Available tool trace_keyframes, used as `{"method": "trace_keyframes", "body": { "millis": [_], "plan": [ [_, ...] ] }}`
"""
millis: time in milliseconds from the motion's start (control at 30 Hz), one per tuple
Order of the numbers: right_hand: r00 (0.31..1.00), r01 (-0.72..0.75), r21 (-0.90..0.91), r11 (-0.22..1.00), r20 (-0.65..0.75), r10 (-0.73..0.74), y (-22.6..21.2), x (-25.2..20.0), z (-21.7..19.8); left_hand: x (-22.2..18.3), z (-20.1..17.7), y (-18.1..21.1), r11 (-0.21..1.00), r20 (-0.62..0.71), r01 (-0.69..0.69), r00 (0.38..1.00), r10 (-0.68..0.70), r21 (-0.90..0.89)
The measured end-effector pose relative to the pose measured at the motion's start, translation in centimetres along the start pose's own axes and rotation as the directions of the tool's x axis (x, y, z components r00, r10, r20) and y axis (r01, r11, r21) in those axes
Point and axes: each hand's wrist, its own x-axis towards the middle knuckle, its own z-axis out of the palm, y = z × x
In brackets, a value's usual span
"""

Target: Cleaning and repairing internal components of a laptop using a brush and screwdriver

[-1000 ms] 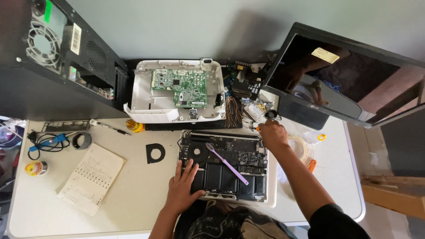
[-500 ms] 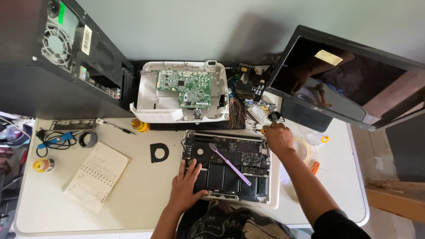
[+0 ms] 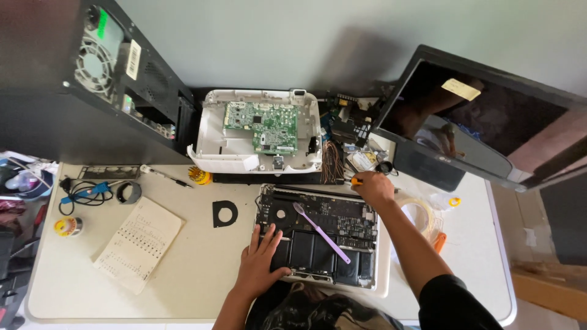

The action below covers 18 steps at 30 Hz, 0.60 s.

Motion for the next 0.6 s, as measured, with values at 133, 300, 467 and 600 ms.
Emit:
{"method": "trace_keyframes", "body": {
  "millis": [133, 300, 467, 600],
  "plan": [
    [0.997, -0.017, -0.030, 0.999, 0.073, 0.019, -1.2, 0.0, 0.1, -0.2, -0.3, 0.2, 1.000, 0.001, 0.008, 1.000, -0.008, -0.005],
    [0.997, -0.025, -0.069, 0.997, 0.073, 0.030, -1.4, 0.0, 0.3, -0.2, -0.1, 0.2, 1.000, -0.005, 0.013, 1.000, -0.013, 0.000],
    [0.998, 0.068, -0.047, 0.997, 0.009, -0.068, 0.0, -1.1, 0.7, -0.4, 0.0, 0.1, 1.000, -0.001, 0.016, 1.000, -0.016, 0.009],
    [0.960, 0.167, 0.255, 0.952, -0.262, -0.098, 4.3, -2.5, 2.3, -0.1, -0.2, 0.2, 1.000, -0.004, 0.010, 1.000, -0.010, 0.008]
  ]
}}
